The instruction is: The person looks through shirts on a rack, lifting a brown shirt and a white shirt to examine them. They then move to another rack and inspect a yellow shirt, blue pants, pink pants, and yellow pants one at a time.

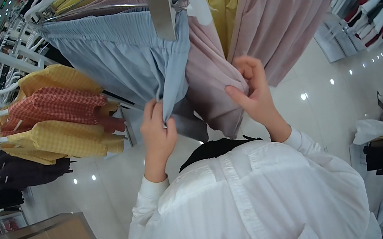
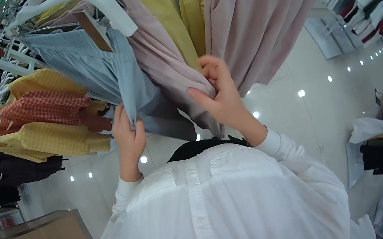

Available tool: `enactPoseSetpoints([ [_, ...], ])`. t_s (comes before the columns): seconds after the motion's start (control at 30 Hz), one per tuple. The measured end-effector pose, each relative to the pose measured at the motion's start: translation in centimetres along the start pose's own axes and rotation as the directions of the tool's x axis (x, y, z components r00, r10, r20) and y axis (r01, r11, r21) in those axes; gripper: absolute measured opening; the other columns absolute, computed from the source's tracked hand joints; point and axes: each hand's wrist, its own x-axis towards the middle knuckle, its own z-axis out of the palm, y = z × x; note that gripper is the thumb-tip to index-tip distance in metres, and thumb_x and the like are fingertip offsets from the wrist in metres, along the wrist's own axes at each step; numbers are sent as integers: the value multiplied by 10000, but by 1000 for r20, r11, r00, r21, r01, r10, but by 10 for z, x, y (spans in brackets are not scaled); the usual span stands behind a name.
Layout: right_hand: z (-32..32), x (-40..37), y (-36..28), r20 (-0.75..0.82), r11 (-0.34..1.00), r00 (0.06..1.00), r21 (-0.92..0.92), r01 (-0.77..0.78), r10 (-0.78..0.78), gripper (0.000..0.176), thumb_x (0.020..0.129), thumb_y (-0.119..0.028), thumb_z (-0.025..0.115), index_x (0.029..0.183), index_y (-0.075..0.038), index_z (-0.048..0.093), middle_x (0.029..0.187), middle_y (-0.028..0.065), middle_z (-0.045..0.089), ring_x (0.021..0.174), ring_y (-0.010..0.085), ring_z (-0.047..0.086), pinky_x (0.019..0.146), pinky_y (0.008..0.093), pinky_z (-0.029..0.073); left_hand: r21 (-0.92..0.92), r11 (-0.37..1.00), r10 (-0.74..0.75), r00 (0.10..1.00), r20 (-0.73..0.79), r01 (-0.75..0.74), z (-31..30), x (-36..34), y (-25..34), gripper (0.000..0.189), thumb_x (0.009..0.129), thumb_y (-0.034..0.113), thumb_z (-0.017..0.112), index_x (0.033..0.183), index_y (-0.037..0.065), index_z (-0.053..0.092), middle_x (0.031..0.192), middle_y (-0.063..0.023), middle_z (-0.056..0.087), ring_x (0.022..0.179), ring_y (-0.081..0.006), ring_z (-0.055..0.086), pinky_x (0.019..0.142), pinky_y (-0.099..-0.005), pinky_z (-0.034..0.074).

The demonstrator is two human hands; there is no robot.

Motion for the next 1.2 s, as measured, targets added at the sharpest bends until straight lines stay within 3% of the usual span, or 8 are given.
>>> enactPoseSetpoints([
  [0.03, 1, 0, -3, -31, 986, 998, 158, -42, 48, 257, 766, -61, 604, 995, 9, 511, 799, 46, 540, 803, 110, 501, 719, 230, 385, -73, 995, -68, 998, -5, 67, -3, -3, 0, 361, 651, 34, 484, 1008, 11, 528, 873, -179, 531, 755, -359, 532, 658, -360, 443],
  [0.17, -1, -5, -1, -43, 971, 990, 204, -122, 133, 255, 806, -83, 568, 1033, 24, 523, 850, 8, 542, 802, 72, 473, 707, 215, 378, -102, 993, -55, 997, 56, 61, -6, -15, -8, 428, 632, 8, 474, 1058, 10, 508, 860, -174, 527, 735, -357, 531, 651, -358, 438],
  [0.23, -5, -11, 4, 116, 876, 947, 361, -321, 299, 206, 843, -117, 535, 985, 32, 538, 940, 15, 536, 814, 56, 452, 705, 209, 374, -129, 989, -64, 996, 55, 70, -7, -18, -9, 476, 615, 1, 493, 1091, 12, 487, 885, -171, 538, 722, -339, 542, 651, -351, 441],
  [0.37, -2, -15, 5, 179, 870, 922, 309, -384, 343, 180, 854, -129, 529, 930, 33, 547, 910, 5, 527, 799, 49, 446, 700, 205, 371, -215, 976, -47, 999, -12, 43, -12, -19, -5, 492, 611, -11, 507, 1102, 9, 480, 908, -165, 550, 709, -307, 554, 648, -337, 445],
  [0.47, 5, -14, 6, 78, 976, 983, 128, -177, 168, 156, 853, -128, 533, 896, 22, 542, 846, -16, 510, 776, 39, 435, 698, 191, 367, -323, 946, -66, 994, -86, 35, -9, -32, -11, 509, 610, -15, 539, 1115, 11, 473, 931, -164, 558, 699, -272, 559, 637, -314, 448],
  [0.53, 11, -13, 1, -96, 983, 986, 141, -121, 135, 106, 842, -95, 539, 888, 0, 526, 826, -15, 502, 771, 39, 440, 700, 188, 365, -378, 925, -70, 992, -104, 26, -9, -40, -12, 442, 602, -27, 573, 1036, 10, 502, 869, -151, 563, 673, -258, 560, 614, -298, 446],
  [0.77, 14, -23, -5, -217, 996, 974, 79, -45, 61, 150, 807, -60, 574, 927, -15, 496, 854, 12, 533, 808, 54, 477, 726, 193, 370, -256, 958, 105, 989, -104, -129, -11, -59, -29, 200, 609, -30, 621, 776, 18, 521, 739, -109, 546, 596, -254, 544, 536, -292, 431],
  [1.2, -2, -47, 8, 129, 926, 917, -75, -370, 377, 207, 783, -99, 602, 949, 24, 599, 815, 1, 581, 762, 57, 502, 680, 203, 399, -337, 942, 25, 999, 42, -9, -22, -66, -36, 139, 713, 48, 630, 664, -15, 517, 613, -116, 503, 532, -263, 484, 497, -301, 382],
])
